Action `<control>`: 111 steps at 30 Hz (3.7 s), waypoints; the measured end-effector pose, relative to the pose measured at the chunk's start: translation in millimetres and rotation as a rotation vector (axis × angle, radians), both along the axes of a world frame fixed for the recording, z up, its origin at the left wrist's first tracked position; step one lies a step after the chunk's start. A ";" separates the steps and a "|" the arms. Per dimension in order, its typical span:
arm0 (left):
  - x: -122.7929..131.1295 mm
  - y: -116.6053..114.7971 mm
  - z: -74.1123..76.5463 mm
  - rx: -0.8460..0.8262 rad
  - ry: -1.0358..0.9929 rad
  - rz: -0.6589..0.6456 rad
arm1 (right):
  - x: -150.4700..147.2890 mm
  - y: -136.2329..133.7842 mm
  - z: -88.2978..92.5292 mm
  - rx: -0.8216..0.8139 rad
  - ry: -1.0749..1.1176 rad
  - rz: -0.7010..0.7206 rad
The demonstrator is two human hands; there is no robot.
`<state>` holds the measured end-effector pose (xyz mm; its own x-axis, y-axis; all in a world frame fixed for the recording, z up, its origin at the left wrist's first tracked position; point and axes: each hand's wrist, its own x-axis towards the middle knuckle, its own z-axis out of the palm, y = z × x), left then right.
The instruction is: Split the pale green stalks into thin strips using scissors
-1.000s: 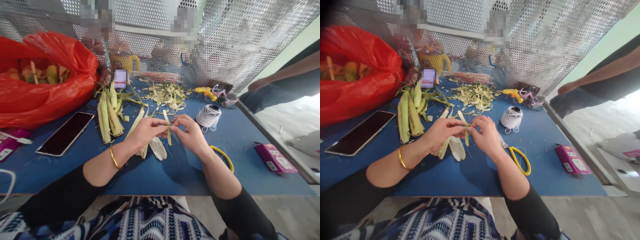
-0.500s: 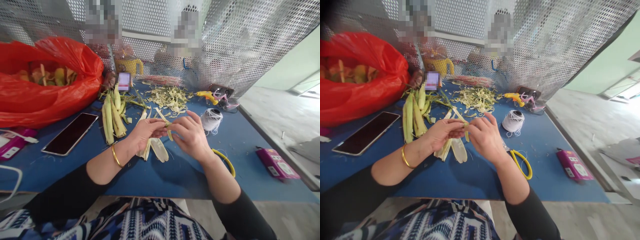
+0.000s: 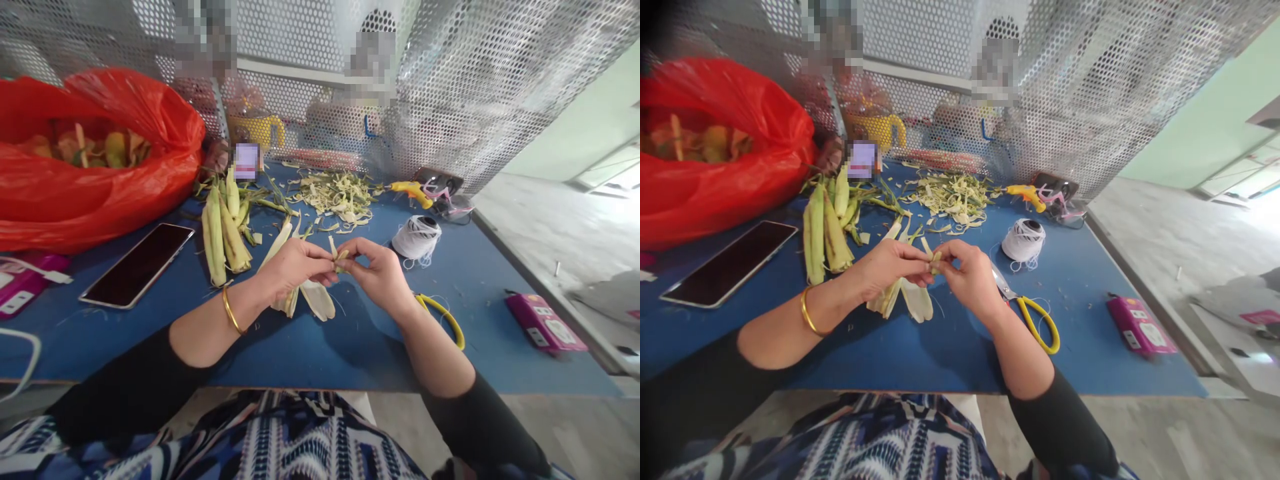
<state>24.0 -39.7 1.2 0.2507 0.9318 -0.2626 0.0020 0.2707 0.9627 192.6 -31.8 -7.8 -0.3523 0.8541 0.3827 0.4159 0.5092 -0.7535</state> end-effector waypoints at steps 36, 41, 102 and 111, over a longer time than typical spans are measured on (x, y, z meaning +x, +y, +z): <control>15.3 -8.9 -10.3 0.054 -0.313 0.213 | -22.2 -2.8 -12.6 -0.075 0.449 -0.285; 19.4 -8.3 -14.3 0.058 -0.355 0.218 | -24.7 -2.8 -14.1 -0.095 0.476 -0.303; -0.2 4.7 -7.4 -0.028 -0.261 0.051 | -1.2 2.6 0.8 0.100 0.060 0.005; 3.6 0.6 -4.2 0.045 -0.220 0.135 | -1.8 6.8 -6.4 -0.146 0.220 0.037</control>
